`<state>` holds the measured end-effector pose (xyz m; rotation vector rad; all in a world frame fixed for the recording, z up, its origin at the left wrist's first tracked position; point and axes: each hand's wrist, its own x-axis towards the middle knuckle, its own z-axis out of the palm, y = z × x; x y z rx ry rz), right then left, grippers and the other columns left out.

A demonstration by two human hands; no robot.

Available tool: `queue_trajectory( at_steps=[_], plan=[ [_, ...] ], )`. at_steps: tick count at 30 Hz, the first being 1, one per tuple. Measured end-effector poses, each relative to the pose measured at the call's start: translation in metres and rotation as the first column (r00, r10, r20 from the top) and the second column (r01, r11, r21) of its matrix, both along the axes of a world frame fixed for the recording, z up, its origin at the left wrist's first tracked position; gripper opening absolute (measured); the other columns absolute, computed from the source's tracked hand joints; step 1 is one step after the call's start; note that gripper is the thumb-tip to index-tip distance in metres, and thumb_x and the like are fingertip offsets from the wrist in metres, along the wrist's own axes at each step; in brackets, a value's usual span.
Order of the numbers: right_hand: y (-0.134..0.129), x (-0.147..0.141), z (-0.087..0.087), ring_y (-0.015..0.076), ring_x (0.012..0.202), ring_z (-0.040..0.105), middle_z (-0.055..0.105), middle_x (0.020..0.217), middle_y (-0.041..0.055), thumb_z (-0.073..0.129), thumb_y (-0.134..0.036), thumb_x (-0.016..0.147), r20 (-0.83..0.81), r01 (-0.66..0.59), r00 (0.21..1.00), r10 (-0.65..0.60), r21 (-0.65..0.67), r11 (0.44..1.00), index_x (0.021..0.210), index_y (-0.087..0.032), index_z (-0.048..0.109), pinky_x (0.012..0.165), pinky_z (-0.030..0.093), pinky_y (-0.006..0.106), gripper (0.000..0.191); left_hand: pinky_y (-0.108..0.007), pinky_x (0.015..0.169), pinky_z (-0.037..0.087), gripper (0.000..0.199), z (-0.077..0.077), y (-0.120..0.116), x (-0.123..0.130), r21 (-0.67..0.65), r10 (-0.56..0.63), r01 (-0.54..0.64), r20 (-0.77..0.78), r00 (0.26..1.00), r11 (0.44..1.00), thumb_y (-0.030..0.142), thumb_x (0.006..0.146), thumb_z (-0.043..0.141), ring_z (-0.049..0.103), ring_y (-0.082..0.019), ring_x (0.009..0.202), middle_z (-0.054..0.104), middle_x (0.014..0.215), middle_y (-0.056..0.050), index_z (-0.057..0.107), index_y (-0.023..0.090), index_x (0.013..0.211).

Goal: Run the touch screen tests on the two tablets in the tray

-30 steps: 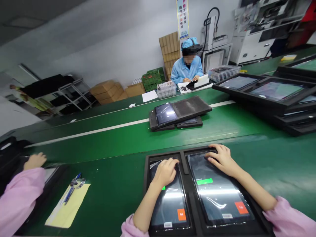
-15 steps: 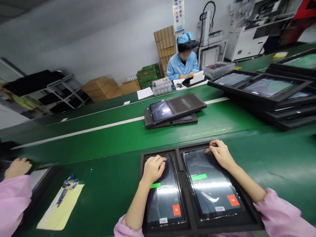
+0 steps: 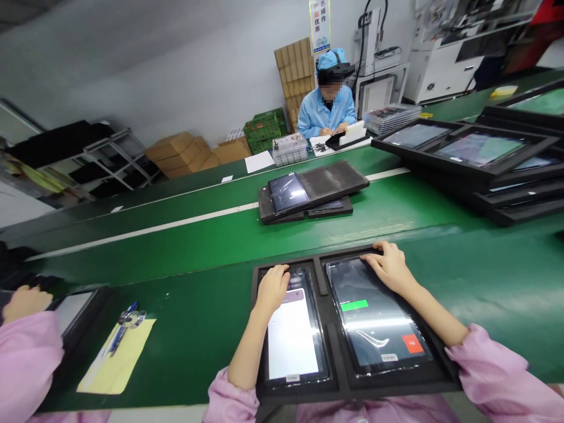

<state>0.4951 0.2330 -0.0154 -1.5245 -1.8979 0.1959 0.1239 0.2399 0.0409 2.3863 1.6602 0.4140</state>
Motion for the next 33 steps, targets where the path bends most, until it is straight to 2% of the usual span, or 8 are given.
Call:
queue_trajectory(
  at_steps=[4, 6, 10, 14, 19, 22, 26, 33],
  plan=[
    [-0.004, 0.001, 0.004, 0.0278, 0.096, 0.054, 0.058, 0.099, 0.0114, 0.03, -0.043, 0.105, -0.025, -0.093, 0.995, 0.093, -0.009, 0.996, 0.06, -0.023, 0.072, 0.087, 0.046, 0.044, 0.065, -0.041, 0.109, 0.045, 0.046, 0.006, 0.004, 0.009, -0.07, 0.021, -0.026, -0.067, 0.998, 0.997, 0.029, 0.102, 0.027, 0.065, -0.024, 0.109, 0.071, 0.116, -0.009, 0.071, 0.019, 0.11],
    [-0.005, 0.004, 0.006, 0.0256, 0.093, 0.056, 0.057, 0.095, 0.0104, 0.025, -0.041, 0.107, -0.049, -0.104, 0.993, 0.103, -0.005, 0.995, 0.056, -0.023, 0.07, 0.086, 0.047, 0.04, 0.07, -0.038, 0.107, 0.045, 0.043, 0.013, 0.007, 0.011, -0.116, 0.028, -0.04, -0.104, 0.994, 0.992, 0.028, 0.101, 0.03, 0.066, -0.023, 0.109, 0.072, 0.116, -0.007, 0.072, 0.02, 0.107],
    [-0.002, 0.007, 0.005, 0.025, 0.091, 0.057, 0.057, 0.093, 0.0105, 0.023, -0.037, 0.108, -0.068, -0.05, 0.996, 0.049, -0.008, 0.999, 0.072, -0.022, 0.077, 0.083, 0.048, 0.038, 0.067, -0.035, 0.09, 0.052, 0.037, 0.032, 0.014, 0.015, -0.209, 0.037, -0.074, -0.178, 0.983, 0.975, 0.031, 0.099, 0.037, 0.069, -0.025, 0.103, 0.072, 0.117, -0.007, 0.072, 0.02, 0.096],
    [0.001, 0.004, 0.005, 0.0247, 0.091, 0.056, 0.057, 0.096, 0.0105, 0.029, -0.034, 0.106, -0.017, -0.033, 0.999, 0.032, -0.038, 0.999, 0.08, -0.023, 0.08, 0.083, 0.047, 0.039, 0.059, -0.037, 0.085, 0.051, 0.029, 0.048, 0.021, 0.022, -0.272, 0.041, -0.106, -0.235, 0.971, 0.957, 0.039, 0.091, 0.052, 0.07, -0.03, 0.099, 0.074, 0.109, -0.011, 0.071, 0.018, 0.096],
    [0.004, 0.001, 0.008, 0.0267, 0.098, 0.054, 0.056, 0.102, 0.0122, 0.03, -0.03, 0.105, 0.087, 0.035, 0.996, -0.024, -0.129, 0.991, 0.098, -0.02, 0.079, 0.089, 0.046, 0.041, 0.05, -0.035, 0.08, 0.05, 0.036, 0.058, 0.033, 0.025, -0.359, -0.002, -0.093, -0.255, 0.967, 0.929, 0.048, 0.079, 0.066, 0.069, -0.031, 0.096, 0.075, 0.102, -0.013, 0.068, 0.017, 0.096],
    [0.012, -0.001, 0.011, 0.0295, 0.098, 0.054, 0.055, 0.102, 0.0157, 0.032, -0.03, 0.106, 0.168, 0.116, 0.983, -0.08, -0.216, 0.97, 0.105, -0.013, 0.075, 0.09, 0.047, 0.043, 0.046, -0.032, 0.074, 0.049, 0.038, 0.061, 0.041, 0.022, -0.417, -0.041, -0.065, -0.24, 0.97, 0.907, 0.054, 0.079, 0.062, 0.069, -0.028, 0.089, 0.074, 0.096, -0.01, 0.066, 0.018, 0.089],
    [0.031, -0.004, 0.021, 0.036, 0.104, 0.054, 0.056, 0.108, 0.0226, 0.045, -0.038, 0.104, 0.271, 0.139, 0.962, -0.041, -0.352, 0.926, 0.098, -0.008, 0.073, 0.088, 0.047, 0.045, 0.042, -0.031, 0.069, 0.046, 0.05, 0.067, 0.048, 0.019, -0.505, -0.056, -0.042, -0.176, 0.983, 0.862, 0.065, 0.085, 0.041, 0.066, -0.023, 0.08, 0.072, 0.086, -0.006, 0.061, 0.021, 0.076],
    [0.064, -0.008, 0.051, 0.0393, 0.11, 0.056, 0.058, 0.115, 0.0264, 0.049, -0.073, 0.095, 0.304, 0.082, 0.944, 0.128, -0.592, 0.802, 0.101, -0.005, 0.076, 0.097, 0.045, 0.048, 0.073, -0.034, 0.072, 0.047, 0.054, 0.078, 0.051, 0.024, -0.515, -0.08, -0.016, -0.164, 0.983, 0.857, 0.07, 0.079, 0.041, 0.065, -0.025, 0.08, 0.072, 0.083, -0.006, 0.06, 0.021, 0.072]
  ],
)
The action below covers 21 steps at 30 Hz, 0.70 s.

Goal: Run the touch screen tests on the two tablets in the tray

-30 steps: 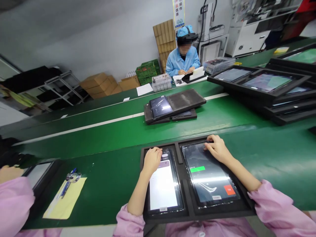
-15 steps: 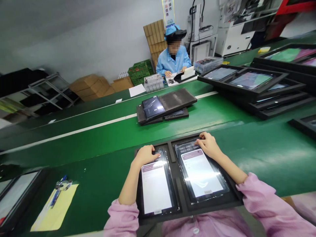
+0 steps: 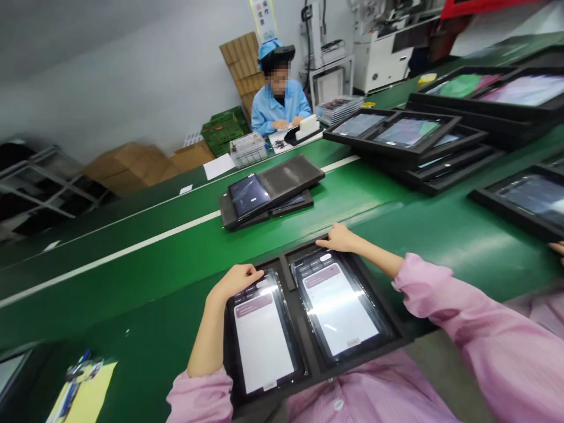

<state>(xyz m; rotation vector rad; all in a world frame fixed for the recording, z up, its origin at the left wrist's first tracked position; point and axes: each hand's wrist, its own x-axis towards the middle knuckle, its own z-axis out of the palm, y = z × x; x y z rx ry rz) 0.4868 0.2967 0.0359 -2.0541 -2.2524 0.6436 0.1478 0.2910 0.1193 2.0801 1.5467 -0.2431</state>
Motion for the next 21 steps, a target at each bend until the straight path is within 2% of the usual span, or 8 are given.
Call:
queue_trajectory(
  at_steps=[4, 8, 12, 15, 18, 19, 21],
  plan=[
    [0.009, -0.002, 0.021, 0.0406, 0.116, 0.055, 0.053, 0.127, 0.0267, 0.064, -0.081, 0.081, 0.017, -0.015, 1.0, 0.018, -0.153, 0.988, 0.112, -0.005, 0.073, 0.098, 0.047, 0.047, 0.082, -0.036, 0.082, 0.052, 0.055, -0.002, 0.006, 0.002, -0.029, -0.036, 0.036, 0.006, 0.999, 0.999, 0.069, 0.077, 0.044, 0.069, -0.03, 0.093, 0.077, 0.096, -0.007, 0.071, 0.022, 0.083],
    [0.018, 0.0, 0.038, 0.0414, 0.119, 0.054, 0.047, 0.136, 0.0257, 0.082, -0.078, 0.065, 0.016, -0.036, 0.999, 0.041, -0.24, 0.97, 0.12, -0.006, 0.069, 0.099, 0.049, 0.045, 0.091, -0.036, 0.095, 0.052, 0.05, -0.01, 0.018, 0.001, 0.0, -0.091, 0.091, -0.067, 0.994, 0.996, 0.061, 0.075, 0.05, 0.068, -0.032, 0.111, 0.076, 0.115, -0.008, 0.075, 0.022, 0.094],
    [0.015, 0.003, 0.046, 0.0416, 0.123, 0.051, 0.042, 0.141, 0.0282, 0.077, -0.078, 0.071, 0.012, -0.052, 0.998, 0.058, -0.266, 0.963, 0.128, -0.003, 0.063, 0.1, 0.049, 0.045, 0.096, -0.035, 0.101, 0.051, 0.054, -0.013, 0.017, 0.001, -0.001, -0.132, 0.133, -0.171, 0.977, 0.991, 0.055, 0.074, 0.058, 0.065, -0.032, 0.118, 0.071, 0.126, -0.013, 0.071, 0.017, 0.111],
    [0.003, 0.001, 0.044, 0.043, 0.128, 0.046, 0.041, 0.142, 0.0278, 0.082, -0.079, 0.063, 0.025, -0.078, 0.996, 0.086, -0.231, 0.97, 0.129, -0.004, 0.061, 0.103, 0.046, 0.049, 0.102, -0.036, 0.095, 0.053, 0.066, -0.014, 0.0, 0.007, 0.039, -0.178, 0.196, -0.276, 0.945, 0.98, 0.044, 0.065, 0.075, 0.066, -0.033, 0.116, 0.066, 0.129, -0.015, 0.063, 0.015, 0.123],
    [-0.014, -0.002, 0.035, 0.0461, 0.133, 0.036, 0.039, 0.142, 0.0284, 0.089, -0.076, 0.051, 0.072, -0.099, 0.991, 0.109, -0.131, 0.986, 0.131, -0.006, 0.058, 0.107, 0.038, 0.058, 0.111, -0.037, 0.087, 0.053, 0.082, -0.016, -0.017, 0.017, 0.104, -0.191, 0.254, -0.41, 0.892, 0.962, 0.03, 0.054, 0.087, 0.068, -0.036, 0.108, 0.061, 0.132, -0.019, 0.057, 0.012, 0.128],
    [-0.019, -0.003, 0.031, 0.0465, 0.132, 0.036, 0.039, 0.141, 0.0286, 0.091, -0.075, 0.049, 0.09, -0.1, 0.99, 0.108, -0.089, 0.991, 0.13, -0.007, 0.057, 0.107, 0.037, 0.06, 0.111, -0.036, 0.085, 0.052, 0.08, -0.016, -0.019, 0.02, 0.123, -0.189, 0.264, -0.425, 0.885, 0.957, 0.026, 0.053, 0.089, 0.069, -0.036, 0.105, 0.061, 0.13, -0.02, 0.058, 0.011, 0.126],
    [-0.024, -0.001, 0.023, 0.0451, 0.126, 0.041, 0.044, 0.134, 0.0265, 0.093, -0.07, 0.05, 0.111, -0.098, 0.989, 0.098, -0.012, 0.995, 0.124, -0.009, 0.061, 0.102, 0.041, 0.057, 0.101, -0.035, 0.082, 0.051, 0.063, -0.016, -0.016, 0.023, 0.154, -0.189, 0.267, -0.392, 0.9, 0.951, 0.021, 0.055, 0.089, 0.07, -0.035, 0.102, 0.068, 0.12, -0.016, 0.065, 0.015, 0.114]
  ],
)
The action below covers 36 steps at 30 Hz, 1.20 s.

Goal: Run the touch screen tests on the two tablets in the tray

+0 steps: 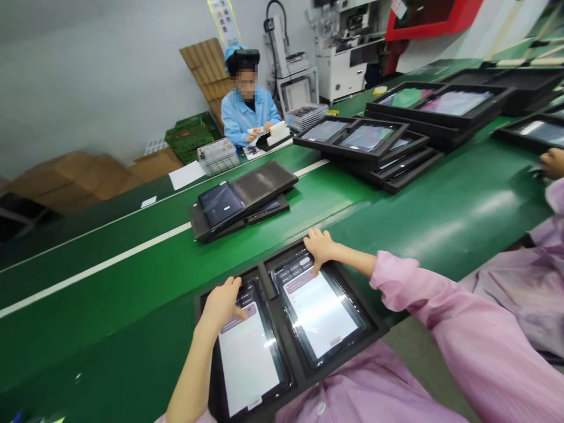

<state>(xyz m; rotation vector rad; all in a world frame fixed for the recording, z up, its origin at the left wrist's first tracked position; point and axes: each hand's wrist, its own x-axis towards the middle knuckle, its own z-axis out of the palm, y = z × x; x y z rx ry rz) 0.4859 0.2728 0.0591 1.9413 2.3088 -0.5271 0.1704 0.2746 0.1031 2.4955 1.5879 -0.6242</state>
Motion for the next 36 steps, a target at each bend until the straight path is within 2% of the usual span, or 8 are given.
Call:
queue_trajectory(
  at_steps=[5, 7, 10, 13, 16, 18, 26, 36],
  plan=[
    [0.004, 0.015, -0.019, 0.0273, 0.091, 0.059, 0.057, 0.098, 0.0117, 0.087, -0.04, 0.077, -0.051, 0.007, 0.999, -0.001, 0.133, 0.991, 0.092, -0.016, 0.073, 0.081, 0.049, 0.033, 0.031, -0.03, 0.079, 0.048, 0.003, -0.003, 0.016, -0.007, -0.005, 0.066, -0.066, 0.145, 0.987, 0.998, 0.027, 0.082, 0.071, 0.071, -0.027, 0.097, 0.077, 0.093, -0.003, 0.072, 0.024, 0.082],
    [0.0, 0.02, -0.029, 0.0258, 0.09, 0.059, 0.056, 0.091, 0.0107, 0.07, -0.027, 0.091, -0.081, 0.015, 0.997, 0.002, 0.206, 0.978, 0.088, -0.016, 0.074, 0.081, 0.048, 0.033, 0.012, -0.032, 0.085, 0.048, 0.018, -0.009, 0.014, -0.013, 0.016, 0.107, -0.112, 0.189, 0.976, 0.994, 0.026, 0.092, 0.057, 0.07, -0.028, 0.102, 0.078, 0.101, -0.005, 0.075, 0.024, 0.087],
    [-0.022, 0.022, -0.045, 0.0305, 0.099, 0.056, 0.059, 0.099, 0.0143, 0.049, -0.019, 0.098, -0.129, 0.036, 0.992, 0.005, 0.314, 0.949, 0.101, -0.017, 0.074, 0.083, 0.047, 0.039, 0.026, -0.034, 0.098, 0.046, 0.033, -0.018, -0.001, -0.022, 0.014, 0.137, -0.146, 0.261, 0.956, 0.989, 0.028, 0.1, 0.043, 0.065, -0.027, 0.118, 0.073, 0.124, -0.008, 0.075, 0.022, 0.109],
    [-0.059, 0.021, -0.058, 0.0323, 0.104, 0.055, 0.059, 0.111, 0.0157, 0.043, -0.022, 0.098, -0.196, 0.043, 0.98, 0.036, 0.383, 0.923, 0.118, -0.017, 0.068, 0.084, 0.047, 0.043, 0.032, -0.038, 0.113, 0.039, 0.049, -0.025, -0.024, -0.034, -0.044, 0.132, -0.124, 0.332, 0.934, 0.991, 0.042, 0.097, 0.054, 0.055, -0.027, 0.133, 0.059, 0.144, -0.011, 0.056, 0.02, 0.141],
    [-0.098, 0.018, -0.065, 0.0308, 0.102, 0.056, 0.06, 0.11, 0.0145, 0.041, -0.031, 0.101, -0.321, 0.032, 0.936, 0.147, 0.492, 0.87, 0.12, -0.019, 0.064, 0.086, 0.047, 0.044, 0.033, -0.059, 0.124, 0.018, 0.096, -0.033, -0.046, -0.042, -0.087, 0.099, -0.069, 0.412, 0.906, 0.994, 0.056, 0.082, 0.073, 0.038, -0.034, 0.147, 0.039, 0.159, -0.019, 0.025, 0.02, 0.158],
    [-0.119, 0.016, -0.065, 0.0306, 0.104, 0.057, 0.06, 0.112, 0.0139, 0.039, -0.036, 0.103, -0.385, 0.043, 0.899, 0.21, 0.554, 0.831, 0.119, -0.021, 0.063, 0.088, 0.046, 0.044, 0.032, -0.072, 0.12, 0.002, 0.111, -0.038, -0.055, -0.044, -0.08, 0.082, -0.052, 0.444, 0.892, 0.995, 0.059, 0.076, 0.077, 0.03, -0.038, 0.15, 0.032, 0.161, -0.023, 0.017, 0.021, 0.16],
    [-0.144, 0.014, -0.063, 0.0285, 0.101, 0.059, 0.064, 0.11, 0.0098, 0.036, -0.034, 0.107, -0.489, 0.094, 0.815, 0.311, 0.641, 0.762, 0.121, -0.022, 0.056, 0.084, 0.041, 0.043, 0.027, -0.075, 0.116, -0.007, 0.121, -0.04, -0.063, -0.036, -0.043, 0.087, -0.076, 0.428, 0.899, 0.996, 0.068, 0.074, 0.075, 0.031, -0.042, 0.149, 0.035, 0.158, -0.027, 0.005, 0.02, 0.16],
    [-0.148, 0.018, -0.063, 0.0283, 0.101, 0.057, 0.061, 0.109, 0.01, 0.027, -0.041, 0.108, -0.498, 0.061, 0.809, 0.31, 0.597, 0.8, 0.111, -0.023, 0.068, 0.085, 0.039, 0.044, 0.045, -0.076, 0.115, -0.011, 0.119, -0.04, -0.064, -0.041, -0.089, 0.075, -0.04, 0.444, 0.893, 0.995, 0.062, 0.07, 0.08, 0.021, -0.041, 0.153, 0.029, 0.162, -0.023, 0.009, 0.026, 0.159]
  ],
)
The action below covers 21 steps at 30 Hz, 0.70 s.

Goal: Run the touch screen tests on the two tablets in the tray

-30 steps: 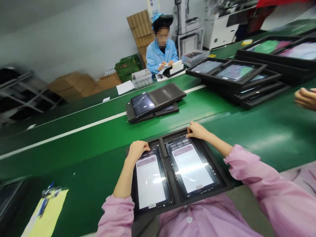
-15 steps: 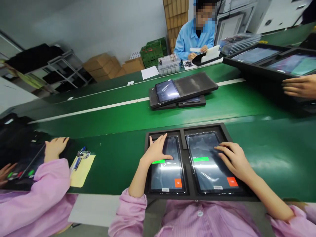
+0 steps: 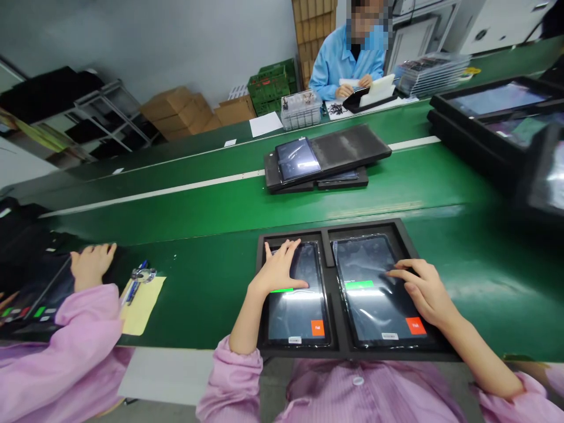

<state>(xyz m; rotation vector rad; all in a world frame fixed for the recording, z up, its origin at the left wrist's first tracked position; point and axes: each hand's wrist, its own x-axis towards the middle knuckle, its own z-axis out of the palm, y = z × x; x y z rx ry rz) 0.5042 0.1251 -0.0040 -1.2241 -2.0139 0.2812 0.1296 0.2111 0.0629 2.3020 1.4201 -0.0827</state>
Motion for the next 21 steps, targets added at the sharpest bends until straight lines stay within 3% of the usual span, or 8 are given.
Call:
queue_trajectory(
  at_steps=[6, 17, 19, 21],
  plan=[
    [-0.0002, 0.0013, -0.0014, 0.0264, 0.099, 0.057, 0.061, 0.105, 0.01, 0.034, -0.033, 0.106, 0.039, 0.016, 0.999, -0.017, 0.009, 1.0, 0.093, -0.024, 0.076, 0.084, 0.04, 0.043, 0.045, -0.076, 0.115, -0.012, 0.122, -0.0003, 0.0006, -0.001, -0.014, -0.004, 0.004, 0.009, 1.0, 1.0, 0.059, 0.067, 0.084, 0.018, -0.041, 0.154, 0.026, 0.162, -0.023, 0.009, 0.028, 0.159],
    [-0.0001, -0.0011, 0.0045, 0.0266, 0.1, 0.056, 0.06, 0.109, 0.0101, 0.04, -0.024, 0.102, 0.163, 0.013, 0.986, -0.026, 0.081, 0.997, 0.086, -0.026, 0.079, 0.084, 0.039, 0.043, 0.042, -0.078, 0.113, -0.014, 0.126, -0.0015, 0.0003, -0.0034, -0.031, -0.021, 0.021, 0.001, 1.0, 0.999, 0.056, 0.065, 0.086, 0.015, -0.041, 0.154, 0.022, 0.164, -0.022, 0.008, 0.029, 0.16],
    [-0.0004, -0.0018, 0.0056, 0.0285, 0.103, 0.056, 0.059, 0.113, 0.0105, 0.04, -0.025, 0.101, 0.185, 0.087, 0.977, -0.103, 0.093, 0.992, 0.087, -0.026, 0.079, 0.086, 0.039, 0.045, 0.042, -0.077, 0.114, -0.012, 0.117, 0.0002, 0.0005, -0.0021, -0.057, -0.005, 0.005, 0.001, 1.0, 0.998, 0.059, 0.072, 0.08, 0.013, -0.039, 0.155, 0.02, 0.165, -0.022, 0.01, 0.026, 0.159],
    [-0.0005, -0.0022, 0.0048, 0.0311, 0.105, 0.054, 0.057, 0.116, 0.0117, 0.04, -0.029, 0.101, 0.178, 0.214, 0.957, -0.23, 0.107, 0.971, 0.094, -0.025, 0.079, 0.088, 0.039, 0.048, 0.04, -0.075, 0.117, -0.007, 0.086, 0.002, 0.002, 0.0006, -0.073, 0.044, -0.043, 0.016, 0.999, 0.996, 0.058, 0.09, 0.059, 0.019, -0.035, 0.154, 0.026, 0.163, -0.02, 0.016, 0.025, 0.158]
  ],
)
